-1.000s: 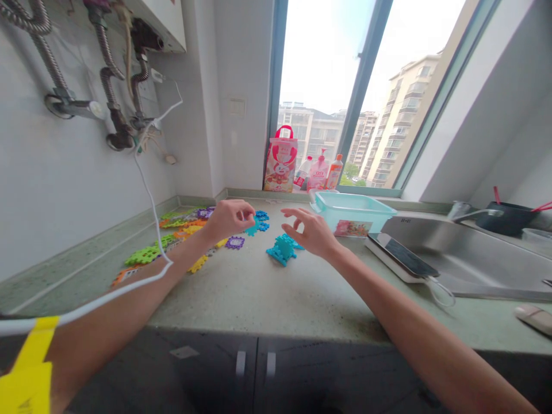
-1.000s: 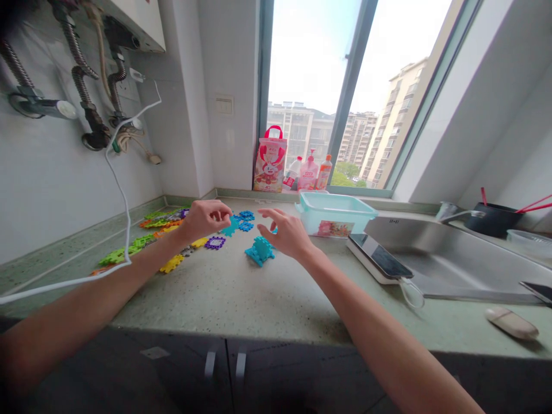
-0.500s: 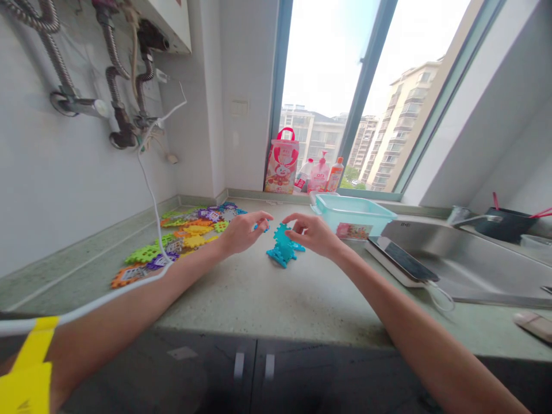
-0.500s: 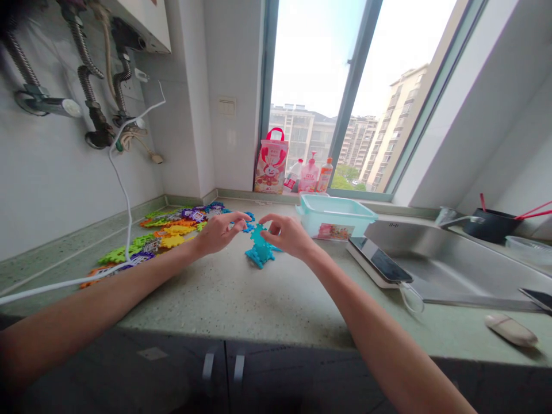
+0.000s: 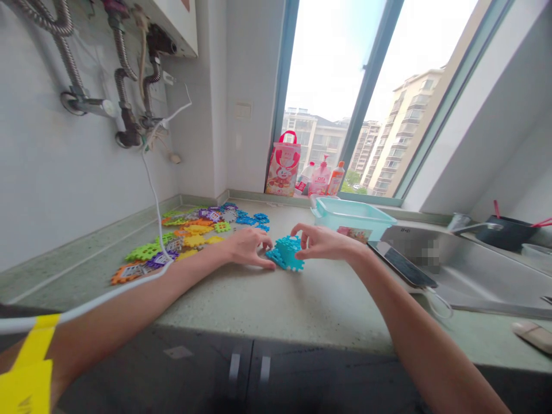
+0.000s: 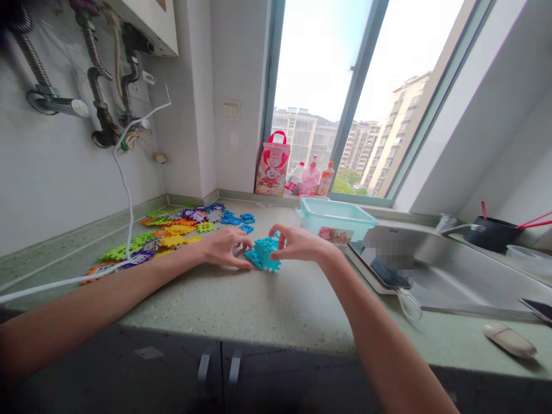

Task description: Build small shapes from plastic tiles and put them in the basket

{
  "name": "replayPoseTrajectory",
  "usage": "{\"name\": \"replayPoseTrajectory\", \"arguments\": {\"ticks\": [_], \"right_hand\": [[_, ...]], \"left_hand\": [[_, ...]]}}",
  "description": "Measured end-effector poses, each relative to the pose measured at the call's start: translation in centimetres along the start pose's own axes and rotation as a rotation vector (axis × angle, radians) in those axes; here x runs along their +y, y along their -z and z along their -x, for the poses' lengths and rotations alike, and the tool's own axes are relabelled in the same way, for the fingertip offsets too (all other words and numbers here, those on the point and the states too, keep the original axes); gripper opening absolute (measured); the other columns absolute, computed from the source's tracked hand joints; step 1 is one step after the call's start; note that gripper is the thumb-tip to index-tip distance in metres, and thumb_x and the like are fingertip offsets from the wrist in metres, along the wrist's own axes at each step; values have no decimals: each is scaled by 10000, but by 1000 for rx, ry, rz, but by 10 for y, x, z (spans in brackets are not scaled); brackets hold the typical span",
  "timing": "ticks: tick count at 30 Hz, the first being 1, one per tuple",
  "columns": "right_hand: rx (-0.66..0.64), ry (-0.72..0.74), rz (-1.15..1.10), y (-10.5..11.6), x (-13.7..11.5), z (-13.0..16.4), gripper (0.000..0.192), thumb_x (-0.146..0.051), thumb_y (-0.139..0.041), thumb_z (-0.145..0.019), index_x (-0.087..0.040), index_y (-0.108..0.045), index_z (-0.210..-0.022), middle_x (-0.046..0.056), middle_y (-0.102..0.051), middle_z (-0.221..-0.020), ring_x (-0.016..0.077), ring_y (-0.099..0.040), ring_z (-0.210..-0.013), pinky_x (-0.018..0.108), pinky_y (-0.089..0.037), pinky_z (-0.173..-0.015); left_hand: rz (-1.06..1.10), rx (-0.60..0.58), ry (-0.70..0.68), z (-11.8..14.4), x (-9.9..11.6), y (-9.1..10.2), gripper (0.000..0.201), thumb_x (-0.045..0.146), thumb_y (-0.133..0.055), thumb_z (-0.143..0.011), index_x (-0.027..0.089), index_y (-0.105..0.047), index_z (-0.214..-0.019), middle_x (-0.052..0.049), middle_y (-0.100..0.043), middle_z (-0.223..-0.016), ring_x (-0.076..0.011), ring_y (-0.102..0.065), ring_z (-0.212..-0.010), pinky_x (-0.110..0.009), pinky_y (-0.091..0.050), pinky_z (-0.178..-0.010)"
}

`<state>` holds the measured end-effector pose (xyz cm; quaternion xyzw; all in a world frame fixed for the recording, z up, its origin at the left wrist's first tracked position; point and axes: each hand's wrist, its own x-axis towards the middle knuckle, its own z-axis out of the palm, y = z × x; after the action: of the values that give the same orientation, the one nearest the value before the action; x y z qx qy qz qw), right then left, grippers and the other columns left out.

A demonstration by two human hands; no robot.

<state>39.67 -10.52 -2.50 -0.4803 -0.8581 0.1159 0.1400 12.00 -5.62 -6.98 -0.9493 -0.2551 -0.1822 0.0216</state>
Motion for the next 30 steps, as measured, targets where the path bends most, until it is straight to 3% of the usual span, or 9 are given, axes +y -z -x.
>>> {"name": "replayPoseTrajectory", "arguments": {"ticks": [4,10,12,15,18,24,27,30], "right_hand": [[-195,-116,-37,5,3,6,765,-427,-889,-698,-246,-563,-1365,34,-772,-1013,188,-715,-772,250,-492,-623],[-410,-272,-128,4,-3,5,522,-536,-821,-759,-192,-667,-1121,79,-791,-985,198,-748,-765,235,-486,-565],[-447,-288,-67,1,-5,4,529,-606,-821,-737,-182,-708,-1033,77,-791,-902,214,-746,-760,244,-475,-561],[-434,-262,110,-4,-6,3,529,-649,-844,-685,-177,-746,-903,63,-764,-777,227,-716,-723,265,-450,-563],[-379,-185,153,-8,-7,3,483,-588,-886,-641,-183,-730,-855,53,-750,-802,222,-694,-733,264,-441,-566],[-282,-73,-353,-2,-9,1,230,-340,-726,-802,-193,-636,-953,19,-741,-804,165,-684,-718,225,-487,-555],[-231,-38,-366,2,-12,2,300,-422,-752,-827,-191,-677,-1003,11,-737,-769,159,-694,-697,214,-455,-539],[-303,-88,-223,-4,-28,5,443,-629,-761,-821,-189,-740,-875,32,-741,-735,171,-699,-635,243,-449,-544]], "left_hand": [[24,-16,4,-1,-2,-5,448,613,-785,-831,223,-774,-1051,-31,-725,-922,-219,-676,-884,-296,-458,-821],[60,-26,5,-1,-4,-6,456,604,-775,-845,216,-765,-1085,-23,-712,-933,-205,-659,-885,-278,-445,-802],[70,-28,9,-1,-4,-6,463,606,-777,-844,215,-764,-1091,-25,-711,-941,-206,-655,-887,-278,-444,-800],[80,-30,10,-1,-5,-7,463,605,-777,-847,212,-763,-1091,-29,-710,-940,-207,-652,-885,-281,-441,-797],[89,-34,5,-1,-6,-8,450,593,-776,-853,209,-761,-1089,-27,-710,-931,-207,-650,-885,-282,-436,-796],[102,-37,-10,-2,-5,-6,418,584,-775,-864,222,-766,-1071,-13,-710,-910,-204,-646,-888,-282,-423,-802],[105,-41,-11,-3,-6,-6,445,588,-779,-860,217,-766,-1106,-17,-712,-916,-205,-648,-890,-283,-423,-805],[96,-32,-21,-2,-7,-6,446,581,-784,-858,215,-766,-1112,-17,-713,-911,-204,-651,-888,-284,-427,-808]]}}
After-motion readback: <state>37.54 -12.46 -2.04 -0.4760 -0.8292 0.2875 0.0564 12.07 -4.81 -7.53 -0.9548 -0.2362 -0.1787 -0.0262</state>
